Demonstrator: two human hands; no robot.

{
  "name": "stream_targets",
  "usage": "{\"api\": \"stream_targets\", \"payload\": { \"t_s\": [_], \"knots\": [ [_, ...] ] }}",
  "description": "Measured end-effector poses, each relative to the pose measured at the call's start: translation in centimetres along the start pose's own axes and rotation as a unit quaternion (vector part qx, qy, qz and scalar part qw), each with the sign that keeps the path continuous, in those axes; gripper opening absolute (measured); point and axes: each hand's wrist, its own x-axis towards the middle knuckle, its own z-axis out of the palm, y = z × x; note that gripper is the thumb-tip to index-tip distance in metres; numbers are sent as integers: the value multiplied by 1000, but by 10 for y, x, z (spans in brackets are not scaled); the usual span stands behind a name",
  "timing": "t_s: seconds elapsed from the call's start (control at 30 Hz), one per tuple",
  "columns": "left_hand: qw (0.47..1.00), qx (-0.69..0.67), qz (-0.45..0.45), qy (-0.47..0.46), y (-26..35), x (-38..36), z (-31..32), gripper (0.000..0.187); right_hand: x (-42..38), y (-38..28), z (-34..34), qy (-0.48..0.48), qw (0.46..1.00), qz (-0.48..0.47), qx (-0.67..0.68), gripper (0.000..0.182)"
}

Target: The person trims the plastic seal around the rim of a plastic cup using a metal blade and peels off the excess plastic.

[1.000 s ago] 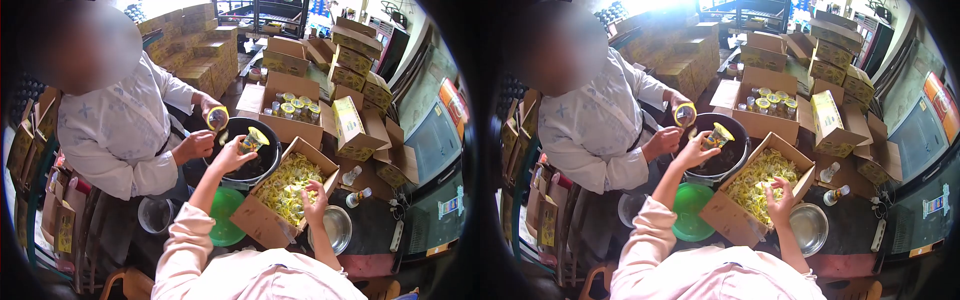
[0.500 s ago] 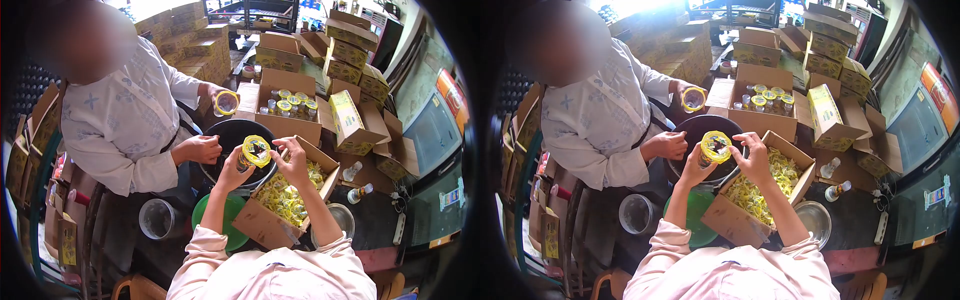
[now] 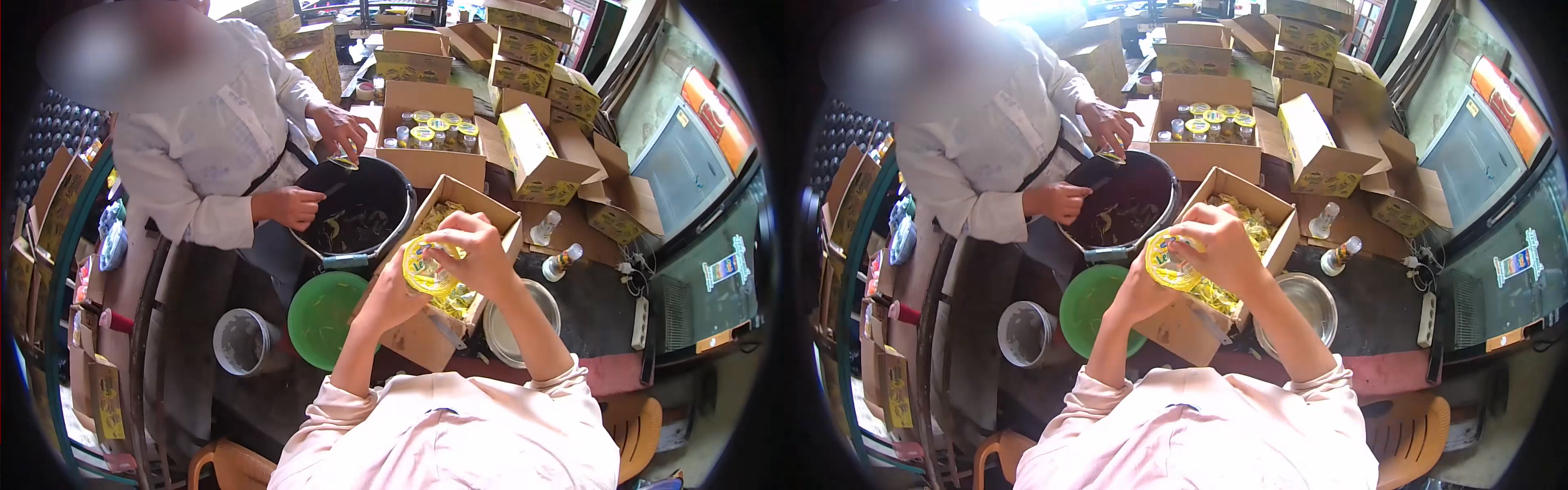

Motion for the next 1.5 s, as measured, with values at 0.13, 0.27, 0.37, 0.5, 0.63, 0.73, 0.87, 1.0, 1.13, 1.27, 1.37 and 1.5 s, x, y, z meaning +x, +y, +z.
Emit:
{"api": "stream_targets", "payload": {
  "t_s": [0.13,0.27,0.37,0.5,0.63,0.73,0.87,1.0,1.13,1.27,1.37,1.5],
  "knots": [
    [989,-144,-16,0,24,-9,8,67,-18,2,1,-11,1000,-17,14,13],
    [995,-81,23,52,26,-14,29,58,-38,3,-1,-25,999,-36,18,7],
    [992,-111,-56,17,22,-24,46,49,-51,10,-1,-22,999,-43,8,7],
    [990,-114,-66,43,20,-28,69,45,-69,18,6,-17,999,15,26,7],
    [996,-69,-54,21,25,-24,71,41,-71,28,-7,-87,994,23,58,14],
    [998,-51,-48,6,32,-22,68,37,-66,32,-16,-124,991,5,52,20],
    [997,-43,-59,-7,29,-13,69,33,-62,41,-20,-145,989,-6,38,19],
    [995,-84,-60,-7,20,0,70,31,-58,56,-14,-129,990,-21,59,19],
    [996,-77,-50,-18,10,7,71,36,-53,62,-9,-125,989,-63,-41,17],
    [993,-93,-61,-35,10,8,67,33,-56,66,-4,-148,988,-31,23,18],
    [994,-86,-63,-21,11,11,70,35,-59,71,-1,-110,991,5,80,15],
    [995,-79,-67,10,10,12,79,34,-62,79,7,-62,988,40,134,15]
  ]
}}
